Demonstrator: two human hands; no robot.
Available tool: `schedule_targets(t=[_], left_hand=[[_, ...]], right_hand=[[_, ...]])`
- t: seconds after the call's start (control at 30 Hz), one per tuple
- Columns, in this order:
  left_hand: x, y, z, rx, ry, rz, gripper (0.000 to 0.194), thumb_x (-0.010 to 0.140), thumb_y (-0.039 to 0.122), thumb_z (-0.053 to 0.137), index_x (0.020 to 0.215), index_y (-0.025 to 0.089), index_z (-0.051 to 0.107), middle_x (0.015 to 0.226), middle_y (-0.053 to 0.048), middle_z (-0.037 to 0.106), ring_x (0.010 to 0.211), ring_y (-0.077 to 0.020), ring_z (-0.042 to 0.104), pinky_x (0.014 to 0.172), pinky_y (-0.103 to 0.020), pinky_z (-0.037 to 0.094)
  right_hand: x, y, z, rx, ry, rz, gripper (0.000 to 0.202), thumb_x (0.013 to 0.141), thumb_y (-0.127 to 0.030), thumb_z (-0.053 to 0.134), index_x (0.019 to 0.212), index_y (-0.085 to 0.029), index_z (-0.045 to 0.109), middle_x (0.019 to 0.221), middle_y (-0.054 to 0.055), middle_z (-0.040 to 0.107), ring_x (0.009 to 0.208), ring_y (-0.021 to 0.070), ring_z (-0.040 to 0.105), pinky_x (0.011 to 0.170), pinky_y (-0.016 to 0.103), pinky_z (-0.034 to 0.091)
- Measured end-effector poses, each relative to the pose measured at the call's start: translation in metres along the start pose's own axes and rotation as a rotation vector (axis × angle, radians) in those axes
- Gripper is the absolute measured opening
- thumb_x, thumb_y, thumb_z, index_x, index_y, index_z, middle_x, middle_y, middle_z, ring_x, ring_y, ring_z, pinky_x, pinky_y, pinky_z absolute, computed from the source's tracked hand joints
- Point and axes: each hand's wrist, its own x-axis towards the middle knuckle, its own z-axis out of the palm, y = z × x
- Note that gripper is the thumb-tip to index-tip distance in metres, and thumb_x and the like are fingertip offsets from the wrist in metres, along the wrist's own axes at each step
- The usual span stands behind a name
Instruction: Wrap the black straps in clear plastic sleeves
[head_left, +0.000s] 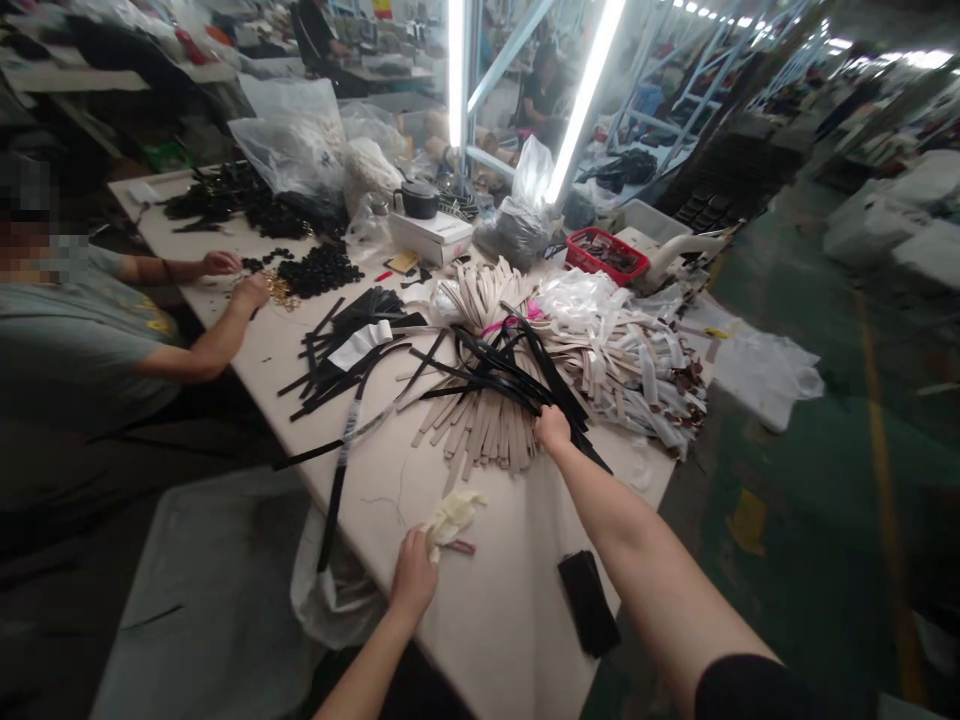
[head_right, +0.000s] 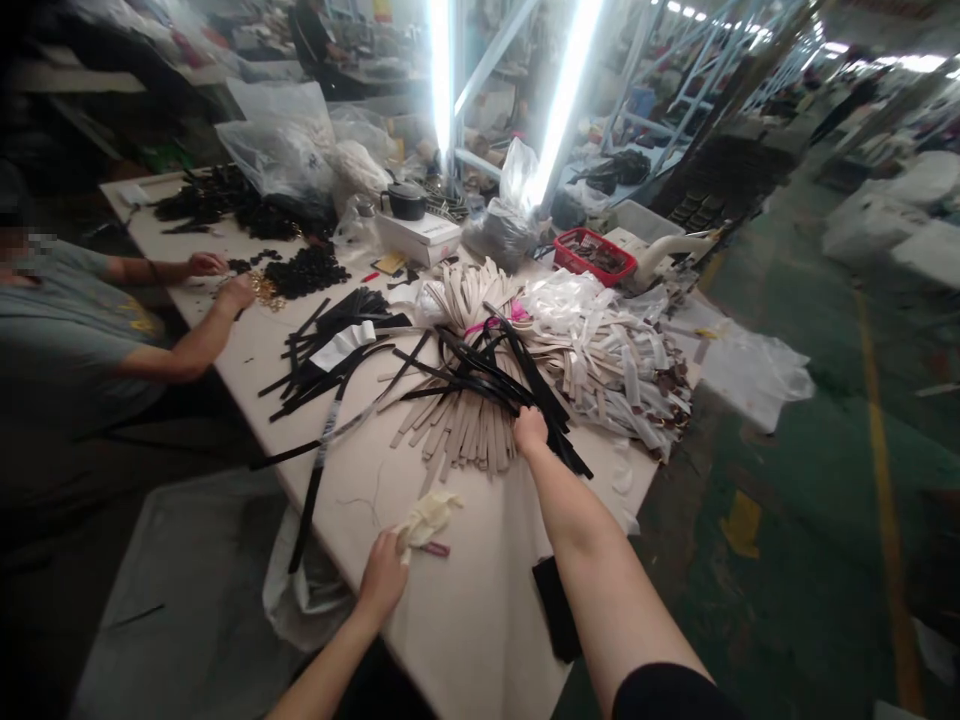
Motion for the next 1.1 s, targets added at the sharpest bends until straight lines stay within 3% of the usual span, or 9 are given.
schedule_targets(t=[0.17,0.33,0.43,0.53,0.67,0.8,0.87,0.97,1.1], left_hand=[[-0.011,-0.007,-0.001,-0.025,0.067,-0.011,0.062,0.069,0.000,0.048,0.125,0.024,0.054,0.129,-0.011,0.057,0.128,-0.0274,0.051,0.114,-0.047,0.037],[-0.003,-0.014,-0.014,0.012,0.122,-0.087,0.050,0.072,0.006,0.052,0.120,0.019,0.058,0.120,-0.012,0.062,0.122,-0.0285,0.055,0.109,-0.044,0.041],[0.031,-0.027,-0.052,0.083,0.356,-0.189,0.046,0.081,0.017,0.054,0.127,0.014,0.053,0.125,-0.018,0.059,0.127,-0.0306,0.050,0.111,-0.046,0.037],[0.095,-0.045,-0.108,0.171,0.521,-0.249,0.056,0.085,0.026,0.055,0.137,0.009,0.042,0.143,-0.023,0.045,0.140,-0.0319,0.036,0.116,-0.047,0.028],[0.188,-0.066,-0.160,0.264,0.290,-0.220,0.065,0.077,0.022,0.064,0.137,0.009,0.042,0.148,-0.024,0.040,0.144,-0.0380,0.026,0.116,-0.054,0.018],[0.229,-0.072,-0.161,0.237,0.127,-0.246,0.048,0.079,0.016,0.059,0.126,0.008,0.051,0.125,-0.026,0.056,0.122,-0.0390,0.051,0.106,-0.056,0.031],[0.229,-0.069,-0.152,0.210,0.127,-0.257,0.043,0.082,0.013,0.053,0.125,0.009,0.052,0.120,-0.024,0.057,0.112,-0.0357,0.058,0.099,-0.051,0.038],[0.215,-0.063,-0.142,0.161,0.138,-0.232,0.048,0.081,0.010,0.052,0.129,0.013,0.051,0.119,-0.018,0.058,0.107,-0.0298,0.059,0.095,-0.042,0.042],[0.157,-0.067,-0.137,0.111,0.248,-0.200,0.048,0.083,0.015,0.054,0.132,0.014,0.049,0.127,-0.017,0.055,0.121,-0.0289,0.051,0.104,-0.040,0.040]], right_hand=[[0.006,-0.012,-0.018,-0.035,0.045,-0.139,0.026,0.098,-0.025,0.049,0.099,-0.009,0.070,0.110,0.020,0.066,0.111,0.0261,0.057,0.094,0.031,0.039],[-0.004,-0.046,-0.075,0.044,0.148,-0.288,0.034,0.100,-0.026,0.039,0.122,-0.013,0.061,0.104,0.013,0.071,0.095,0.0228,0.064,0.082,0.029,0.042],[-0.034,-0.052,-0.108,0.230,0.168,-0.360,0.033,0.095,-0.036,0.046,0.110,-0.014,0.066,0.083,0.009,0.072,0.076,0.0215,0.066,0.071,0.029,0.044],[-0.083,-0.032,-0.115,0.400,0.117,-0.232,0.038,0.089,-0.045,0.050,0.103,-0.014,0.068,0.067,0.006,0.068,0.059,0.0198,0.062,0.059,0.029,0.044],[-0.161,0.012,-0.075,0.628,0.136,0.133,0.035,0.080,-0.044,0.054,0.097,-0.016,0.063,0.068,0.007,0.068,0.049,0.0189,0.058,0.046,0.029,0.043],[-0.229,0.028,-0.010,0.854,-0.310,0.261,0.024,0.073,-0.038,0.056,0.089,-0.020,0.057,0.060,0.002,0.065,0.038,0.0144,0.051,0.038,0.025,0.037],[-0.254,0.027,0.016,0.853,-0.469,0.295,0.031,0.076,-0.044,0.057,0.096,-0.020,0.057,0.050,-0.002,0.060,0.030,0.0131,0.044,0.033,0.023,0.030],[-0.281,0.033,0.044,0.865,-0.527,0.371,0.034,0.077,-0.049,0.057,0.096,-0.020,0.059,0.052,0.000,0.061,0.034,0.0150,0.052,0.034,0.022,0.033],[-0.302,0.064,0.062,0.669,-0.560,0.555,0.017,0.072,-0.037,0.060,0.074,-0.021,0.056,0.065,0.008,0.066,0.052,0.0202,0.067,0.046,0.026,0.047]])
